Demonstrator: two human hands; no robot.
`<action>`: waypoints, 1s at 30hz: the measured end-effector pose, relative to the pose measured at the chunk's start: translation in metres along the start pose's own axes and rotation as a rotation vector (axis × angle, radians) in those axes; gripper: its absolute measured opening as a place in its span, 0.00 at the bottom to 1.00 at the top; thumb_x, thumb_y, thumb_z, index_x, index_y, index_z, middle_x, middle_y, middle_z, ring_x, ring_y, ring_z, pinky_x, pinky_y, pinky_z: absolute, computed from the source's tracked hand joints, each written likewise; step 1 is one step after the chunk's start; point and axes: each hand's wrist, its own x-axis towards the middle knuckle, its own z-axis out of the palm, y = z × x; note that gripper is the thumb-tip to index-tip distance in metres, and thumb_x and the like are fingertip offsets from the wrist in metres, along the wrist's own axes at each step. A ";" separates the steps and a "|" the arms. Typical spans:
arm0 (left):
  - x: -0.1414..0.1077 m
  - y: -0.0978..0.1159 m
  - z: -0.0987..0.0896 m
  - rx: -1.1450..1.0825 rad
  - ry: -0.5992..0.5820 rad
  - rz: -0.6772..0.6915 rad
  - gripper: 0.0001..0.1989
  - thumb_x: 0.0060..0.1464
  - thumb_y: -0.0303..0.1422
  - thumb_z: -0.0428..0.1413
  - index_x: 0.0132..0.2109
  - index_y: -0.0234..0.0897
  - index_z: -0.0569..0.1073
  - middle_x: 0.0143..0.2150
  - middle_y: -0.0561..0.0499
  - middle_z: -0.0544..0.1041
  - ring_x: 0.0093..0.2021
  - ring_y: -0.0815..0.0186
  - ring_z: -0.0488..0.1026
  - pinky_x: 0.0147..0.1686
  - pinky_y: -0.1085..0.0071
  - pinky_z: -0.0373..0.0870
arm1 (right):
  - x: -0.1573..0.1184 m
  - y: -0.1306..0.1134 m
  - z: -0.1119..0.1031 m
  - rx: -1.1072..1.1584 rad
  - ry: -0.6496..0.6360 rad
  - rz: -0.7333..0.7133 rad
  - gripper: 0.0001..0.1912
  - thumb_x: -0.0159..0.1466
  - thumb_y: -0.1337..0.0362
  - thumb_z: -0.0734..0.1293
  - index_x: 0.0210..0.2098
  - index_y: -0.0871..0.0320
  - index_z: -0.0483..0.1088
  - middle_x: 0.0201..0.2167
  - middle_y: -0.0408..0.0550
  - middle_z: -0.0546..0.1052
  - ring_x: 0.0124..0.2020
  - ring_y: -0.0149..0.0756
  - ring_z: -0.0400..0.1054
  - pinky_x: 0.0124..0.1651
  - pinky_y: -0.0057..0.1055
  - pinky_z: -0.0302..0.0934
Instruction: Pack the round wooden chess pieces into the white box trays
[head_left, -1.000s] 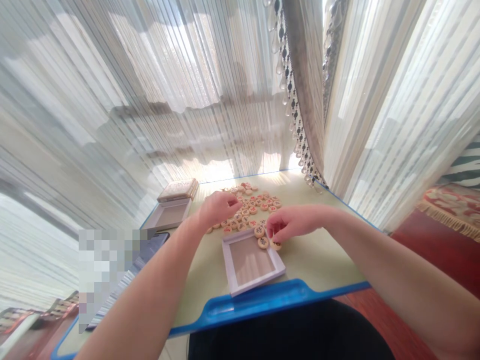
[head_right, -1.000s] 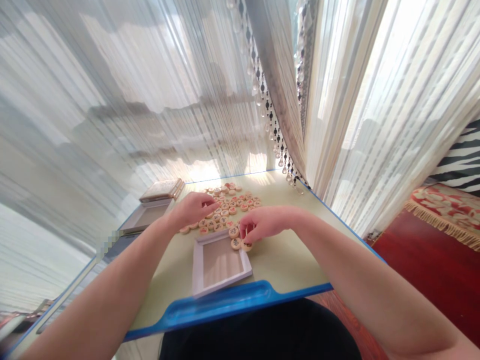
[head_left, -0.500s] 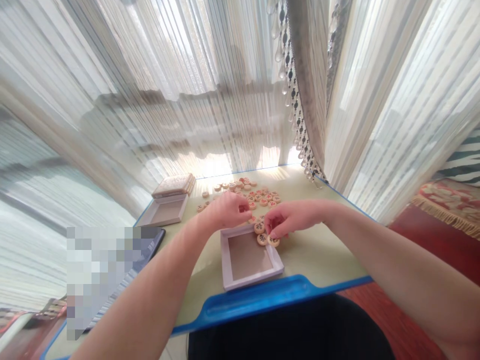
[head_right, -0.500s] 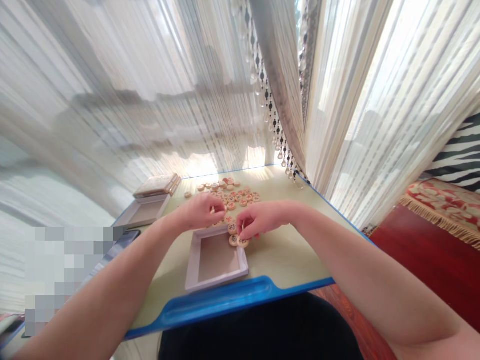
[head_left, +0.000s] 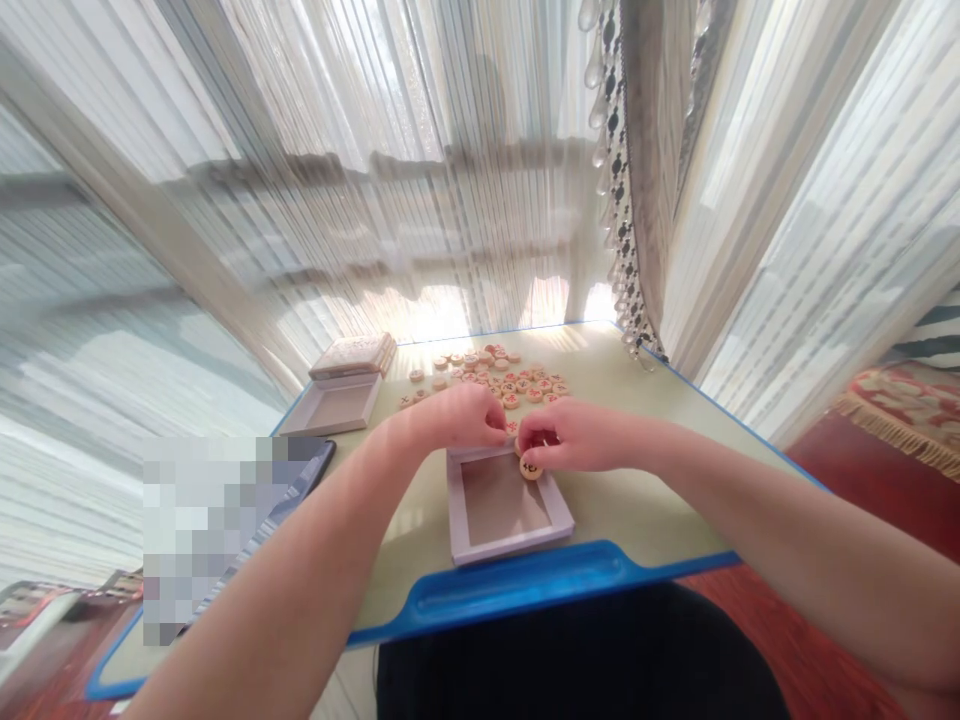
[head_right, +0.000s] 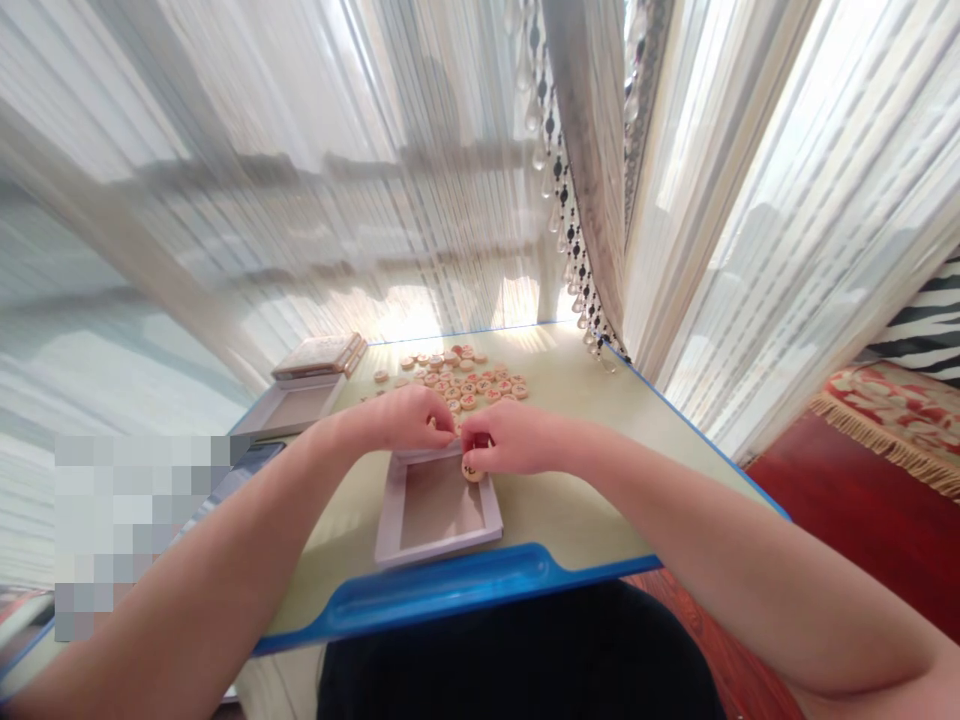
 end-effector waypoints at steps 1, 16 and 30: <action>0.000 0.001 0.000 0.001 -0.001 0.003 0.10 0.42 0.34 0.52 0.27 0.38 0.77 0.22 0.56 0.73 0.22 0.73 0.64 0.24 0.77 0.59 | 0.001 0.001 0.001 -0.014 0.008 0.001 0.08 0.56 0.66 0.62 0.32 0.57 0.72 0.28 0.43 0.74 0.30 0.32 0.65 0.30 0.26 0.54; -0.003 0.007 0.001 0.025 0.002 0.039 0.10 0.40 0.37 0.55 0.30 0.41 0.77 0.24 0.56 0.73 0.23 0.73 0.64 0.23 0.77 0.58 | -0.007 0.001 -0.003 -0.065 -0.034 -0.088 0.07 0.54 0.64 0.63 0.32 0.56 0.71 0.20 0.39 0.66 0.22 0.26 0.57 0.25 0.24 0.47; -0.007 0.019 0.001 0.113 0.063 0.076 0.12 0.35 0.42 0.58 0.26 0.39 0.74 0.20 0.55 0.70 0.22 0.71 0.63 0.21 0.74 0.56 | -0.007 0.003 -0.006 -0.034 -0.039 -0.009 0.11 0.52 0.60 0.65 0.32 0.56 0.59 0.24 0.40 0.66 0.23 0.27 0.56 0.24 0.26 0.49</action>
